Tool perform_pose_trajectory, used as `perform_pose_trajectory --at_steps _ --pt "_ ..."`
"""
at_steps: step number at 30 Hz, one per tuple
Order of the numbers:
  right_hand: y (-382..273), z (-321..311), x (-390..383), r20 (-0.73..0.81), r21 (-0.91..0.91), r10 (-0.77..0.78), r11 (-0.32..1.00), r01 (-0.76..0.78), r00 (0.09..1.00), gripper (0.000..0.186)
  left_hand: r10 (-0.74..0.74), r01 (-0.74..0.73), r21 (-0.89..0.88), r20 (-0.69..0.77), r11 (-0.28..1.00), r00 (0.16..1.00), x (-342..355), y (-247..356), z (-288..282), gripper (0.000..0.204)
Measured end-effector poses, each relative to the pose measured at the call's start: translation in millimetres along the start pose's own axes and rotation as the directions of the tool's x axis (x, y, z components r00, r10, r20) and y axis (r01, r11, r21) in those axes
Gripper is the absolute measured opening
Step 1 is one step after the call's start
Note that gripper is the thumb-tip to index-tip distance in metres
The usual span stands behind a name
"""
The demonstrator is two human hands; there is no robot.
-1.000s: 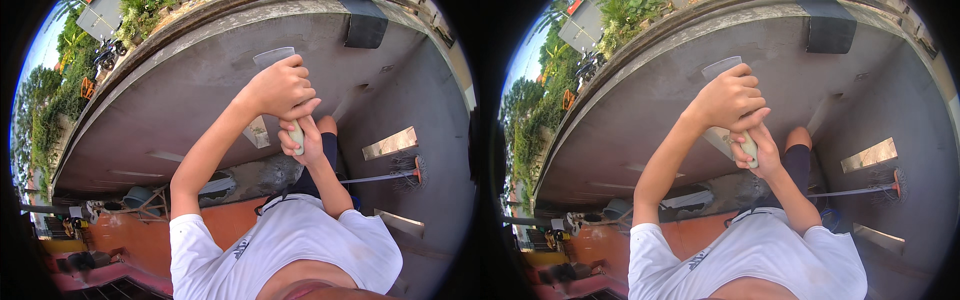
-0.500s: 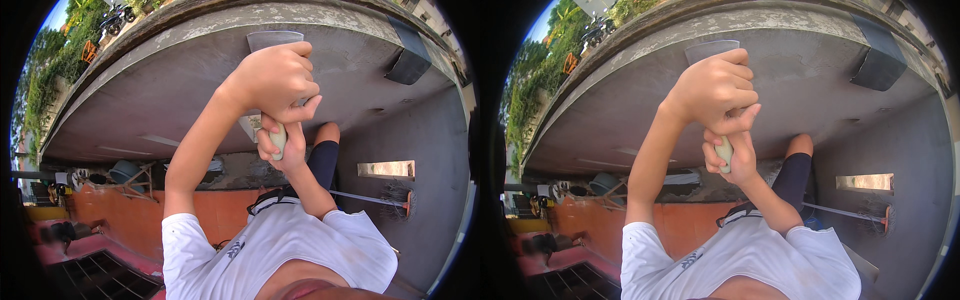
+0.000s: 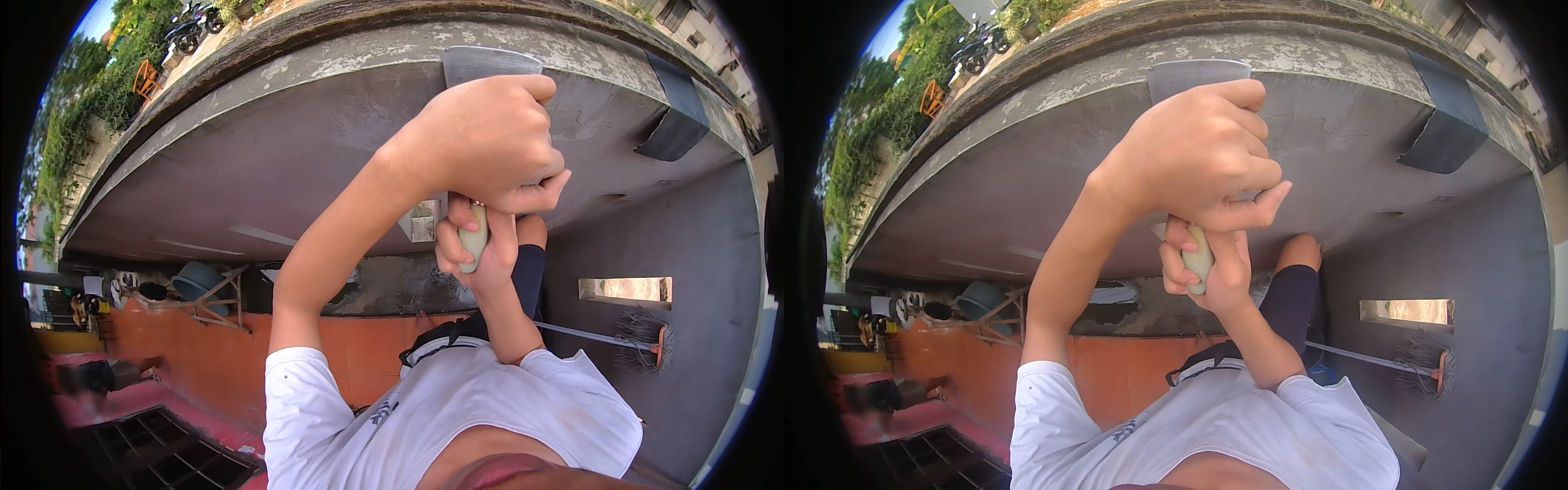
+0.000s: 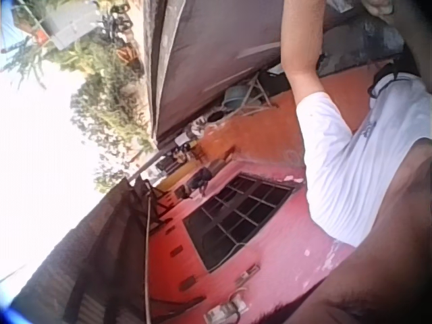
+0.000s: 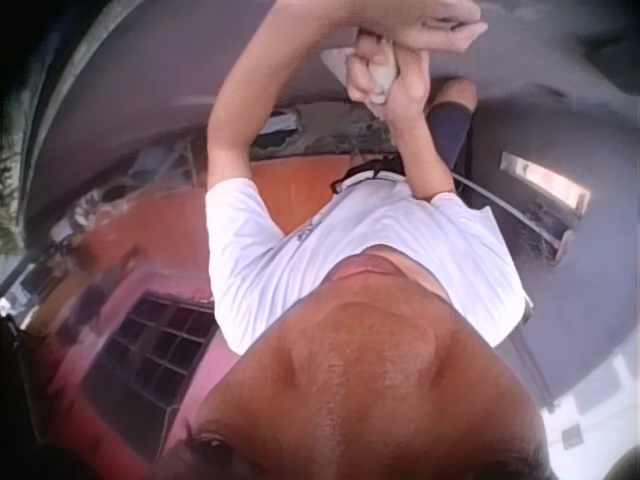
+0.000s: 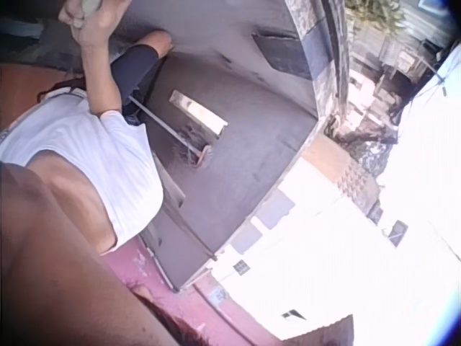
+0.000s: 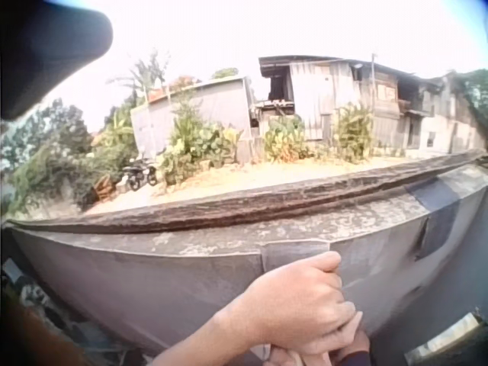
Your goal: The person uses a trowel to smooth a concrete ceiling surface. They repeatedly scrape and level the wet concrete, moving the tool across different sections to create an even finish.
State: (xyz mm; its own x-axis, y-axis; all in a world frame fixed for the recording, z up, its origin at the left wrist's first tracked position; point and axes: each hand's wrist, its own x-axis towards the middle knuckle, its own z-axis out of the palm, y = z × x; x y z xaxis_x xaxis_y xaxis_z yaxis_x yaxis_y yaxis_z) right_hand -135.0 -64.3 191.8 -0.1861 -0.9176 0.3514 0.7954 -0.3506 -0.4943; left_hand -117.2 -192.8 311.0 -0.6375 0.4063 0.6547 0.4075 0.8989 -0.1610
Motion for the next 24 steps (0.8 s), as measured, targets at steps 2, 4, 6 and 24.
perform_pose_trajectory --at_steps 2,4,6,24 --pt "2.3 -19.5 -17.3 -0.043 0.034 0.061 0.998 -0.059 0.997 0.039 -0.030 0.029 0.057 0.006 0.998 1.000 -13.0 11.4 17.5 0.043" --pt "3.4 -33.4 -29.1 -0.094 -0.003 0.113 0.993 -0.114 0.989 0.041 -0.075 0.075 0.034 -0.008 0.997 0.997 -25.9 16.6 32.7 0.043" --pt "11.0 -42.7 -34.4 -0.102 -0.014 0.144 0.989 -0.146 0.984 0.039 -0.097 0.096 -0.009 -0.050 0.995 0.994 -40.3 18.1 46.1 0.042" --pt "36.2 -45.4 -39.0 -0.044 0.187 0.230 0.958 -0.219 0.972 0.039 -0.086 0.100 -0.186 0.082 0.977 0.993 -50.0 13.7 35.2 0.030"
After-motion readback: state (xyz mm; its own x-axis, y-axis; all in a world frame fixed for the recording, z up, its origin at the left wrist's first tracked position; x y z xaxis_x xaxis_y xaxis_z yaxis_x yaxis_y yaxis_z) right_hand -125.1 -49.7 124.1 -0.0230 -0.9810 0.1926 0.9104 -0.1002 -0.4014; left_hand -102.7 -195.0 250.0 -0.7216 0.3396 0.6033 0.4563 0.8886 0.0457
